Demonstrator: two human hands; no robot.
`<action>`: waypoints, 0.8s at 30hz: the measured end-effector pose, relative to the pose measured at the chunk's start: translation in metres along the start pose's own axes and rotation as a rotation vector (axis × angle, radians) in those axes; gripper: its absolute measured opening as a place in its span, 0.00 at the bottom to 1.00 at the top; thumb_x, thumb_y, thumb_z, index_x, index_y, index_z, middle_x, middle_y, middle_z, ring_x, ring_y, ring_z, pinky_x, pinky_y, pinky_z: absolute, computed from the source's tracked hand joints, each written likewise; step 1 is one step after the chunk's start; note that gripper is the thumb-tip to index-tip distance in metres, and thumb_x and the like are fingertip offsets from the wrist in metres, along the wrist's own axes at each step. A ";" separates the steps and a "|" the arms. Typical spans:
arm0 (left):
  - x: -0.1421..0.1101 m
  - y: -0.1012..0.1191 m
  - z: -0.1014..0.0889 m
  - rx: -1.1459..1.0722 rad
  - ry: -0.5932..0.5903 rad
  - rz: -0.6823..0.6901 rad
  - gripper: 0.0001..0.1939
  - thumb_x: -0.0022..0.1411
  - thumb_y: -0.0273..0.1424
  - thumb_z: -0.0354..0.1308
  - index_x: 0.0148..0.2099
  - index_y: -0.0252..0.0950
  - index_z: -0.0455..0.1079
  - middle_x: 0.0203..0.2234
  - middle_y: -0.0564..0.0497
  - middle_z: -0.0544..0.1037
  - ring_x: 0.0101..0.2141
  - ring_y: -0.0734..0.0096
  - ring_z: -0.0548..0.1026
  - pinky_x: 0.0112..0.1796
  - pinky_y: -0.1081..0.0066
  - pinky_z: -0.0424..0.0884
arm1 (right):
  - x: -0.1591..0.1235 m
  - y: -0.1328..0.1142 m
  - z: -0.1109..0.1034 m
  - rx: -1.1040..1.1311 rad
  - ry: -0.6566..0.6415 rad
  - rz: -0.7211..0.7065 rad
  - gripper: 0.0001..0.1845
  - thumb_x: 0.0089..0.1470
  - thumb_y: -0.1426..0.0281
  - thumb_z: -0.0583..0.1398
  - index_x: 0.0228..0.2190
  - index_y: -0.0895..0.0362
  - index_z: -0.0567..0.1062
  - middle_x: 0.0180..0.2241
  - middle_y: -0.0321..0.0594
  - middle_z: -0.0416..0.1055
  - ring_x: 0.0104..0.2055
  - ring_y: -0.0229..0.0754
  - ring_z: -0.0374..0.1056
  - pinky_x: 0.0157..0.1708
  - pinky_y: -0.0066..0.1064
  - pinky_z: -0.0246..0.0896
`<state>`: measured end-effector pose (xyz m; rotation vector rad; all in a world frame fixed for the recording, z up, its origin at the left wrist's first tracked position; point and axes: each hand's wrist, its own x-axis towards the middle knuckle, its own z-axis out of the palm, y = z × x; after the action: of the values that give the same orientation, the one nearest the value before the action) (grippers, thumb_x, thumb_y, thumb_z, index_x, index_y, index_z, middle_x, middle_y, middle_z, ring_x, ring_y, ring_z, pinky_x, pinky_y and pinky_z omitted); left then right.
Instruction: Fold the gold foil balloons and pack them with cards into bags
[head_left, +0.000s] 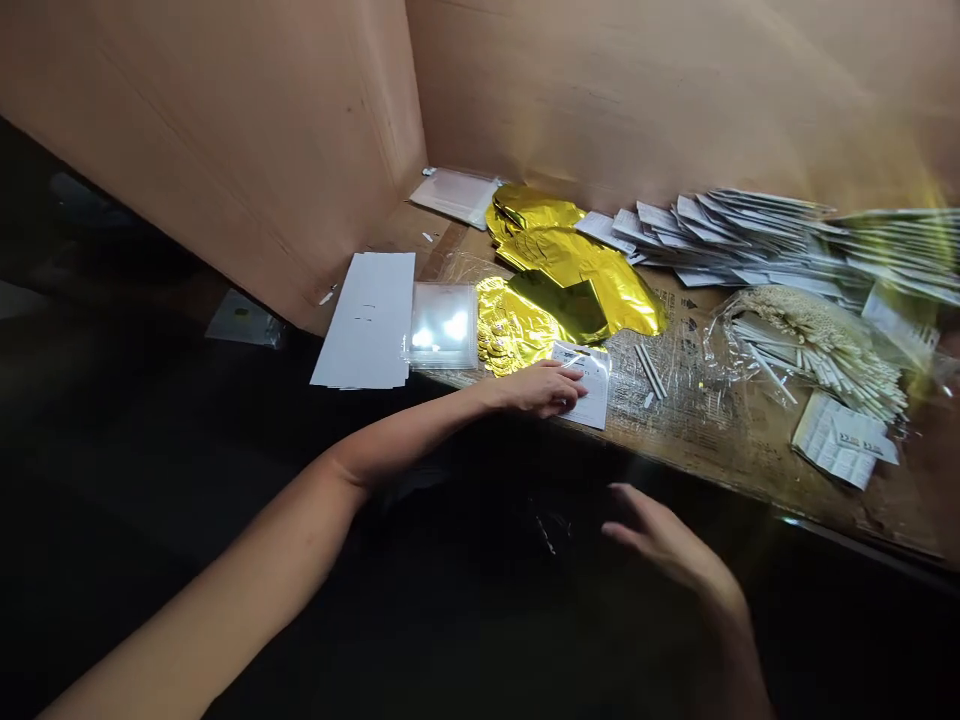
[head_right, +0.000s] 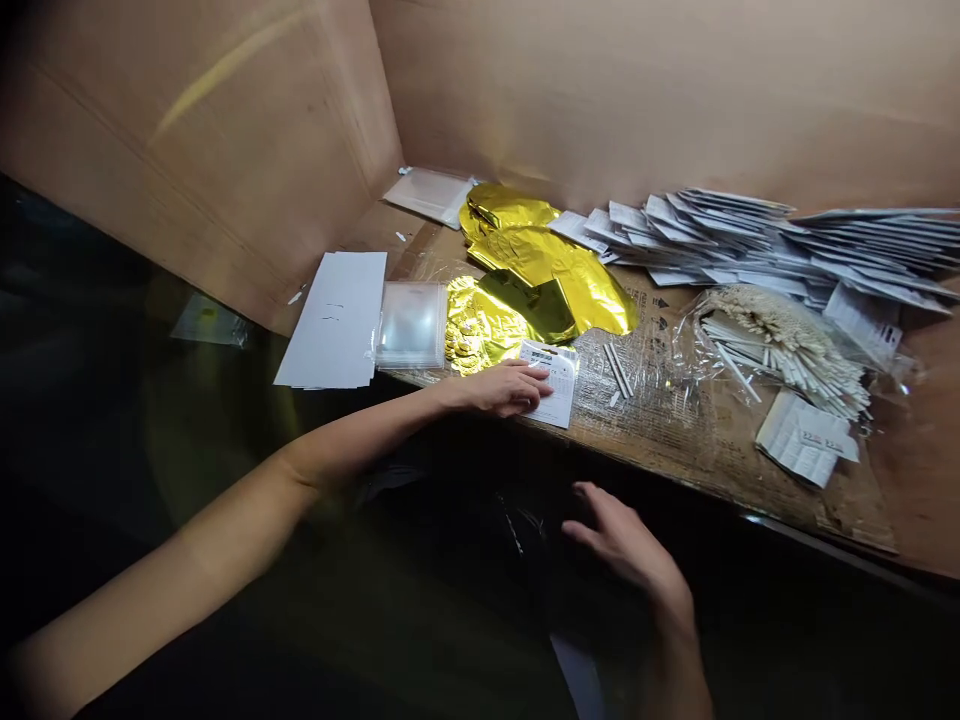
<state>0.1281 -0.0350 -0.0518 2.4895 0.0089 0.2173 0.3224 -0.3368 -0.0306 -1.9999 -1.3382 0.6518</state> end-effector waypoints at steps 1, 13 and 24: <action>-0.002 0.001 0.001 -0.002 -0.024 0.016 0.09 0.65 0.27 0.59 0.40 0.45 0.79 0.63 0.56 0.77 0.71 0.57 0.64 0.71 0.49 0.54 | -0.006 0.003 0.003 -0.096 0.020 0.027 0.26 0.55 0.40 0.64 0.34 0.51 0.76 0.29 0.42 0.69 0.34 0.54 0.68 0.39 0.49 0.63; -0.003 0.014 -0.006 0.016 -0.069 0.086 0.09 0.72 0.37 0.59 0.48 0.42 0.79 0.60 0.47 0.79 0.70 0.55 0.66 0.70 0.52 0.57 | 0.065 -0.045 0.075 -0.536 0.298 -0.160 0.16 0.72 0.62 0.56 0.33 0.55 0.74 0.34 0.45 0.73 0.36 0.47 0.67 0.39 0.37 0.53; -0.038 0.042 0.033 -0.045 0.097 0.040 0.17 0.68 0.25 0.59 0.57 0.40 0.76 0.59 0.44 0.80 0.66 0.58 0.71 0.67 0.57 0.63 | 0.059 -0.055 0.056 0.420 0.073 0.406 0.31 0.47 0.40 0.71 0.34 0.53 0.72 0.21 0.34 0.71 0.21 0.42 0.65 0.24 0.32 0.57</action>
<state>0.0944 -0.0906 -0.0588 2.4335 -0.0056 0.3513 0.2706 -0.2531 -0.0305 -1.9268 -0.6783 0.9448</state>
